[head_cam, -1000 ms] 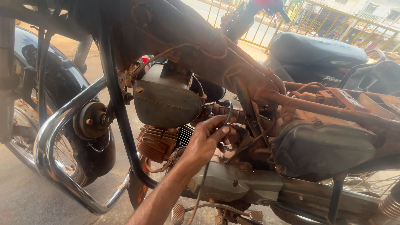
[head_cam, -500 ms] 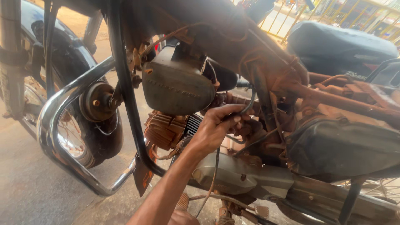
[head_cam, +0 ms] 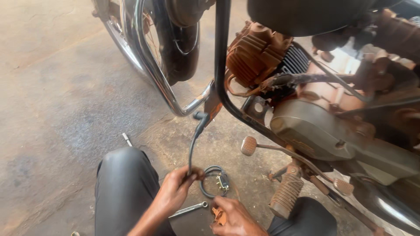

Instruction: The person works on a motorcycle, using a T-handle socket wrench to unscrew bolts from the frame, reaching into the chassis to handle wires and components, and installing a new ignition coil by hand and connecting electrical leads.

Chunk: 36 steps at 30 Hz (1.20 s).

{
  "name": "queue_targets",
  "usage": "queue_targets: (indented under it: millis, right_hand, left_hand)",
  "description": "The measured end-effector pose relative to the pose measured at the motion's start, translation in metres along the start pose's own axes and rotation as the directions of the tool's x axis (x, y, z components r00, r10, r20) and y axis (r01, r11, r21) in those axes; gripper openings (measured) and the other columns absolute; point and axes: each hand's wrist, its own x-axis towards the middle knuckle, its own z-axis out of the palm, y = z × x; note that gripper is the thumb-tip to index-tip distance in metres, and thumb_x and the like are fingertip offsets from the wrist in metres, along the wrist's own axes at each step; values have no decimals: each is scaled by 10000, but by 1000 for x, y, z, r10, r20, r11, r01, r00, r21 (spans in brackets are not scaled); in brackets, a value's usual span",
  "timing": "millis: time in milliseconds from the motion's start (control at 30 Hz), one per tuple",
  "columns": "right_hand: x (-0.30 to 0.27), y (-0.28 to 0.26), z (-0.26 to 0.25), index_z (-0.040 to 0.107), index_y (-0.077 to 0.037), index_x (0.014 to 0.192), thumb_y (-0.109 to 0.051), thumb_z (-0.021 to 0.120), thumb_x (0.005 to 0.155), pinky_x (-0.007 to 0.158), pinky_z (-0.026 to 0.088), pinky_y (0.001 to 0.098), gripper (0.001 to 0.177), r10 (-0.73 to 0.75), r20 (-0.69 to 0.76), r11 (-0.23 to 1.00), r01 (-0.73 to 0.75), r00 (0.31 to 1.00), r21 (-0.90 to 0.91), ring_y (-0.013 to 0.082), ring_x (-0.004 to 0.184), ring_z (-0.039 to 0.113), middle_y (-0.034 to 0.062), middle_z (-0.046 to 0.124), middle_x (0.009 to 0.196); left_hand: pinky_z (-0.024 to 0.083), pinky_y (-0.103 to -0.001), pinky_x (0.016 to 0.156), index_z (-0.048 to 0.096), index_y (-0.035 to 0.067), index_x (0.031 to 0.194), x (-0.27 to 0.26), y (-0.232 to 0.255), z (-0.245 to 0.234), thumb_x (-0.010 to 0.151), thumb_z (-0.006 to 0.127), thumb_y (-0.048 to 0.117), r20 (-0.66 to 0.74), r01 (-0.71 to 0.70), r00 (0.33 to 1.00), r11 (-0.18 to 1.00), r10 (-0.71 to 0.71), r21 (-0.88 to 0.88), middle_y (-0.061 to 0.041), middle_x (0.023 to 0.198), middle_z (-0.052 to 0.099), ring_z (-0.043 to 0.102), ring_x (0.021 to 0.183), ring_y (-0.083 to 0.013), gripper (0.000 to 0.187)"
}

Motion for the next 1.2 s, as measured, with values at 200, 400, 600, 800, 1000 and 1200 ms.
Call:
queue_targets:
  millis: [200, 400, 600, 800, 1000, 1200]
  right_hand:
    - [-9, 34, 35, 633, -43, 997, -264, 851, 753, 740, 523, 421, 394, 728, 568, 477, -879, 383, -18, 260, 828, 678, 141, 662, 864]
    - [-5, 93, 77, 612, -39, 942, -292, 860, 769, 704, 529, 399, 394, 836, 316, 462, -886, 450, 40, 208, 789, 645, 108, 680, 856]
    - [-47, 193, 127, 619, -32, 960, -269, 852, 796, 688, 551, 452, 371, 915, -231, 334, -942, 330, -24, 345, 787, 686, 199, 705, 863]
    - [-81, 279, 114, 619, -60, 986, -280, 784, 909, 669, 547, 432, 286, 859, -511, 164, -960, 26, 227, 235, 737, 669, 138, 702, 865]
    - [-129, 341, 111, 569, -103, 1200, -307, 663, 892, 600, 401, 393, 381, 825, -422, 457, 5, -377, 889, 209, 729, 539, 123, 729, 1098]
    - [-160, 362, 131, 548, 47, 1288, -538, 778, 756, 917, 462, 510, 824, 986, 40, -141, 941, 161, -309, 337, 1133, 565, 247, 611, 1254]
  left_hand:
    - [619, -387, 709, 564, -36, 1119, 7, -122, 15, 1025, 535, 199, -142, 455, 878, 889, -457, -48, -176, 848, 785, 773, 752, -253, 255]
    - [579, -458, 767, 488, -74, 1351, 205, -172, 15, 951, 655, 212, -238, 365, 912, 926, -335, 98, -266, 1149, 697, 701, 976, -342, 519]
    - [508, -386, 1019, 419, 16, 1537, 238, -211, 8, 880, 604, -6, 182, 63, 982, 994, -46, -92, -189, 1446, 623, 599, 1290, -251, 683]
    - [579, -399, 968, 339, 120, 1569, 217, -213, 17, 890, 611, 48, 94, 301, 945, 947, -312, 115, -163, 1437, 609, 677, 1200, -264, 735]
    - [527, -481, 1009, 514, 72, 1464, 200, -282, 49, 982, 453, 61, 14, 284, 948, 866, -318, 411, -230, 1427, 583, 645, 1225, -362, 486]
    - [539, -511, 990, 590, 23, 1247, 155, -295, 66, 918, 543, 76, 58, 211, 926, 637, -374, 741, -253, 1250, 670, 663, 1150, -417, 336]
